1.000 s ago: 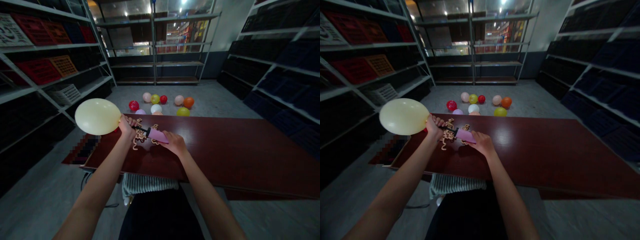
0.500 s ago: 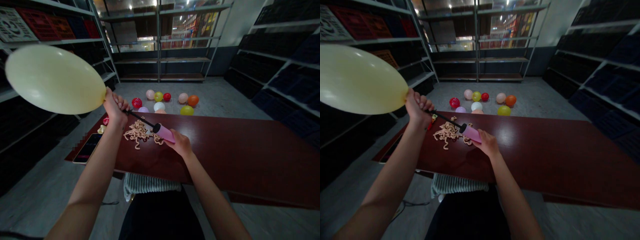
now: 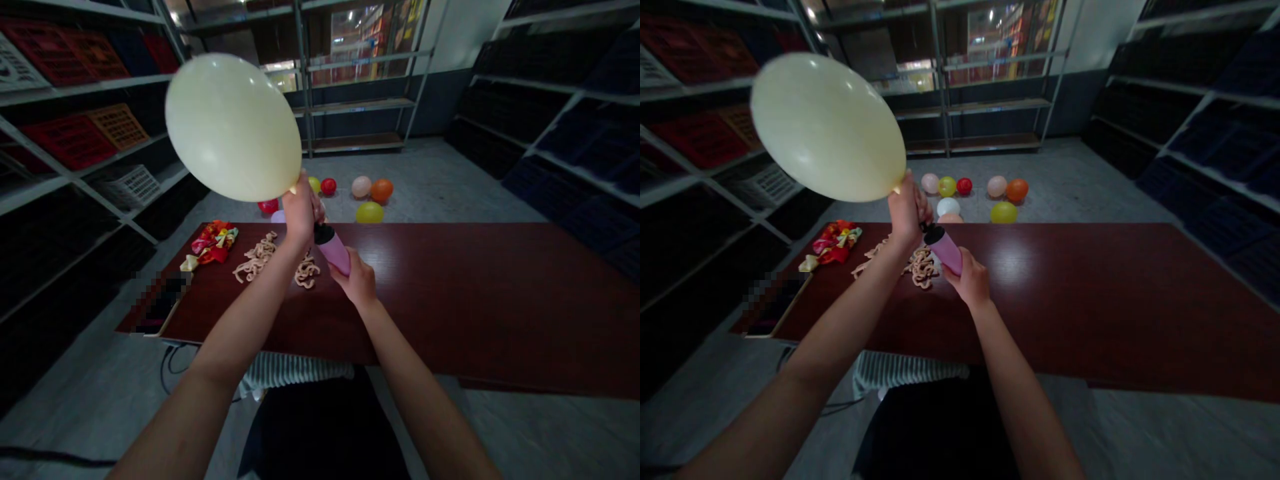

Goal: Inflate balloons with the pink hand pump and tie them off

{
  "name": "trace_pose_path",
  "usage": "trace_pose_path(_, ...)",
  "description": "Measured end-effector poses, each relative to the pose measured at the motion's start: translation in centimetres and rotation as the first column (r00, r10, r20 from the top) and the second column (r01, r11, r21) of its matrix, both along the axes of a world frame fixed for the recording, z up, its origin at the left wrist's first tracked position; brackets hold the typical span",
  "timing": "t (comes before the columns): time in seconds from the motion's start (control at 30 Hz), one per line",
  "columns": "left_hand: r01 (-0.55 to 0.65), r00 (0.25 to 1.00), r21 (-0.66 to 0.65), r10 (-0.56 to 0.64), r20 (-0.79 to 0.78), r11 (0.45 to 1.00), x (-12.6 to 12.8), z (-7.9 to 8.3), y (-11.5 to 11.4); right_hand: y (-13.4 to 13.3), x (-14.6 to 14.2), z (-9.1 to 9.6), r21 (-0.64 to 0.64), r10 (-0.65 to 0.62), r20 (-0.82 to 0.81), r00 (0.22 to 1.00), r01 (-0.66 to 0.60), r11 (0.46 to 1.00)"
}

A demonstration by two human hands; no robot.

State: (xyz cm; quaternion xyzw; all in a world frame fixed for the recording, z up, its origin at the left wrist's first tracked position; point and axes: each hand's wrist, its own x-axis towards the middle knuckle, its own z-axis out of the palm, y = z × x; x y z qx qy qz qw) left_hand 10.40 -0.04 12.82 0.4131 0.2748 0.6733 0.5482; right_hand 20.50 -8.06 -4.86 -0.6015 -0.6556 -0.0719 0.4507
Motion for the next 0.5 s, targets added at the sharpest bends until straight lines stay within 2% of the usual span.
trace_pose_path(0.07,0.001,1.0,-0.026,-0.001,0.014,1.0,0.5,-1.3,-0.3,0.0,0.0,0.1,0.0,-0.012,-0.005,1.0,0.012,1.0)
trace_pose_path(0.17,-0.02,0.999,-0.064,0.023,0.045,0.998,-0.3,-2.1,-0.3,0.1,-0.1,0.2,0.013,-0.013,0.026,1.0,0.013,1.0)
trace_pose_path(0.3,-0.079,0.986,-0.143,0.099,0.136,0.987,-3.1,-2.9,-0.1,0.2,-0.7,0.4,0.013,0.017,0.144,0.989,-0.019,1.0)
trace_pose_path(0.5,-0.17,0.936,-0.236,0.232,0.264,0.957,-8.1,-5.1,-0.7,-0.1,-1.6,1.1,-0.1,0.111,0.328,0.938,-0.083,0.992)
